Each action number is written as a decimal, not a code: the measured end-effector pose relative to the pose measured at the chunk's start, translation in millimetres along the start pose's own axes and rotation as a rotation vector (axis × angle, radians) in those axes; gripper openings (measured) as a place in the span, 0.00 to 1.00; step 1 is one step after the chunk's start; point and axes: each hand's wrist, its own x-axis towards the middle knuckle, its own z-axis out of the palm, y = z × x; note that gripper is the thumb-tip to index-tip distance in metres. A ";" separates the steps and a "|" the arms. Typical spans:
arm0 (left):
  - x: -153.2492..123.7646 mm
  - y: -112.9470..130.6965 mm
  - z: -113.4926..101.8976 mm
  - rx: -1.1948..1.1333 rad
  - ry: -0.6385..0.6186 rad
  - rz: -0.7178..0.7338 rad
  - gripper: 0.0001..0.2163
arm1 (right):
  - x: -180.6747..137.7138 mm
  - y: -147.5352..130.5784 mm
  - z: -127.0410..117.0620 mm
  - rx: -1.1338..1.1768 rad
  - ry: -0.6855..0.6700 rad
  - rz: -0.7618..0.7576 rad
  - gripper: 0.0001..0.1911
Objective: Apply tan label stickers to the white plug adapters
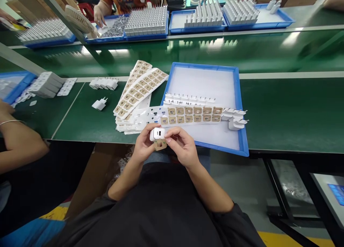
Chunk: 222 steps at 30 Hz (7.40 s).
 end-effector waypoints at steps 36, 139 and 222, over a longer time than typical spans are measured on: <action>-6.5 -5.0 -4.1 -0.010 0.017 0.352 0.26 | 1.5 -25.9 10.2 -0.121 0.045 -0.047 0.07; -11.5 -13.7 -81.4 0.184 0.684 0.157 0.23 | -35.7 124.9 89.1 -0.371 -0.517 0.228 0.10; 154.5 0.5 -73.3 0.548 -0.796 -0.448 0.33 | 73.9 46.8 -21.5 -0.707 -0.205 -0.065 0.08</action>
